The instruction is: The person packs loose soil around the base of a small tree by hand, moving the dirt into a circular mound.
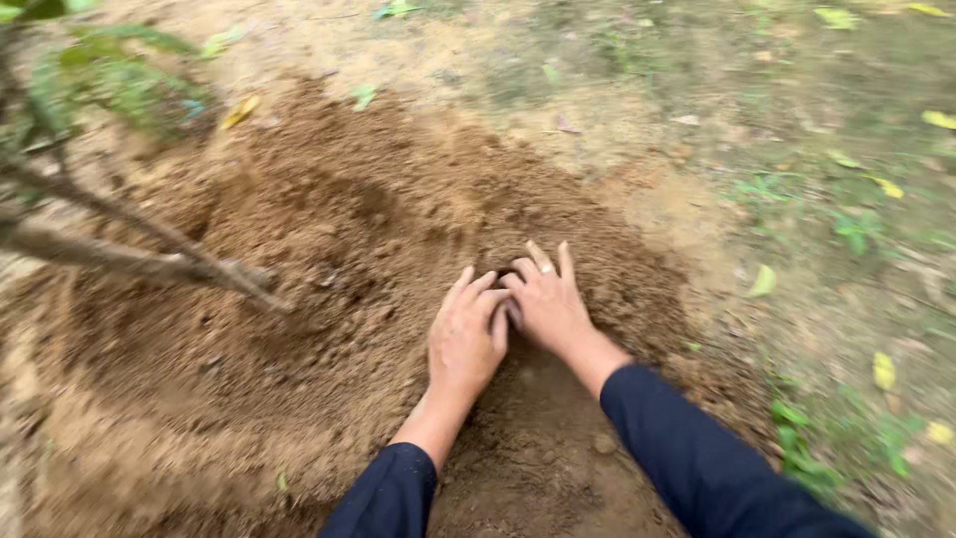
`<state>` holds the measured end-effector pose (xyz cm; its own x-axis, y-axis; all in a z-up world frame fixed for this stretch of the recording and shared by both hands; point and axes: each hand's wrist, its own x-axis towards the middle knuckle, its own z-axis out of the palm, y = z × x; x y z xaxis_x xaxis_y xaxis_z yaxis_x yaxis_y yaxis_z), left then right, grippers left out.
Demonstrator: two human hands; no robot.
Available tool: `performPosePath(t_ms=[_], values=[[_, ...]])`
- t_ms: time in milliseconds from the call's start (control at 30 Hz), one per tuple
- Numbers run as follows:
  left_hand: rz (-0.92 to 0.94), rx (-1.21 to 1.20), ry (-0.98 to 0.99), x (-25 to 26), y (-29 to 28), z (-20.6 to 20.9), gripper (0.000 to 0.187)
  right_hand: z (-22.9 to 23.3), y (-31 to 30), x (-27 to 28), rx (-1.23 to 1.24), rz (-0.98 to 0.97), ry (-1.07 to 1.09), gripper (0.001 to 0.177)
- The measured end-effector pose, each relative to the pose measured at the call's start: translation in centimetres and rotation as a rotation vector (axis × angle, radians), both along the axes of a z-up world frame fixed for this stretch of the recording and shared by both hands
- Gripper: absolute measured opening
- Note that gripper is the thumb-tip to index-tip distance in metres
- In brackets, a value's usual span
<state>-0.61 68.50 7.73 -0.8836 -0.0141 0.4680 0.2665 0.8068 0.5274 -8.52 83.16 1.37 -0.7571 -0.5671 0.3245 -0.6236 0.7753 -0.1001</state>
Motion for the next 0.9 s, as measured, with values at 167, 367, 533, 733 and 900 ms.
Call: performPosePath(t_ms=[167, 367, 533, 733, 900], values=[[-0.041, 0.159, -0.239, -2.2, 2.2, -2.5, 0.027, 2.4, 3.6, 7.7, -0.362, -0.367, 0.098, 0.042], [-0.049, 0.061, -0.394, -4.5, 6.2, -4.5, 0.074, -2.7, 9.3, 15.7, -0.339, -1.011, 0.09, 0.086], [-0.052, 0.063, -0.518, -4.0, 5.8, -4.5, 0.1, -5.2, 8.9, 17.2, -0.442, -1.041, 0.01, 0.098], [-0.084, 0.056, -0.737, -3.3, 4.1, -3.2, 0.118, -3.7, 7.2, 12.9, -0.585, -0.982, -0.039, 0.107], [-0.036, -0.118, -0.927, -5.2, 4.6, -4.0, 0.119, -3.5, 5.4, 8.0, -0.691, -0.974, -0.049, 0.103]])
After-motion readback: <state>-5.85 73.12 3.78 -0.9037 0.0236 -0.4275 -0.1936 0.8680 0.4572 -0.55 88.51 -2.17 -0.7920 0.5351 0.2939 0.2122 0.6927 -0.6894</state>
